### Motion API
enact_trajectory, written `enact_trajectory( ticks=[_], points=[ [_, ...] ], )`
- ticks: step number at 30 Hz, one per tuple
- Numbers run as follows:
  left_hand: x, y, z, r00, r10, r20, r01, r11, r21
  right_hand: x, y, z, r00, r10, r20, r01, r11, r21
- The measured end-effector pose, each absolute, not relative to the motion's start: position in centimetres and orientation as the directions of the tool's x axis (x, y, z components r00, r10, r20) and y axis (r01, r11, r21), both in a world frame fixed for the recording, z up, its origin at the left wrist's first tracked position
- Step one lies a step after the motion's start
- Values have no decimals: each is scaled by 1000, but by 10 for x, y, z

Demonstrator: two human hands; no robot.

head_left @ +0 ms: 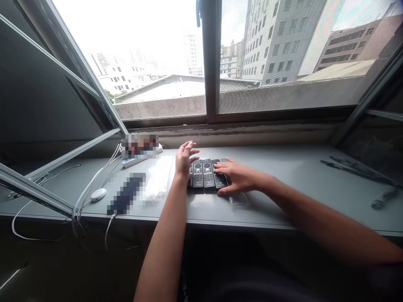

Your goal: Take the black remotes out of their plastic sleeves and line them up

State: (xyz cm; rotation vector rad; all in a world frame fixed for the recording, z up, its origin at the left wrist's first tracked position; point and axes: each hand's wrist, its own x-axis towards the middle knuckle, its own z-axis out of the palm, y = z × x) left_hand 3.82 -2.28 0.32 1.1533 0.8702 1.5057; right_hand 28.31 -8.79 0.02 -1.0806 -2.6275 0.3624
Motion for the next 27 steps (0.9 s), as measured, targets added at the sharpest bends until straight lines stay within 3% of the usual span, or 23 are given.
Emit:
enact_trajectory(
  ticks=[5,12,19,24,27],
  points=[
    [38,-24,5,-42,973,228,-274,-231,934,284,-96,18,-666,709,230,598,693,-404],
    [38,-24,4,-19,974,225,-275,-221,936,284,-98,23,-454,710,538,562,697,-446],
    [40,-29,7,105,977,184,-252,-153,955,284,-103,23,-211,812,545,609,545,-576],
    [43,-29,6,164,977,137,-237,-95,967,277,-105,20,-256,705,661,480,687,-546],
    [45,-28,4,186,974,131,-257,-81,963,271,-106,17,-305,685,661,392,723,-568]
  ],
)
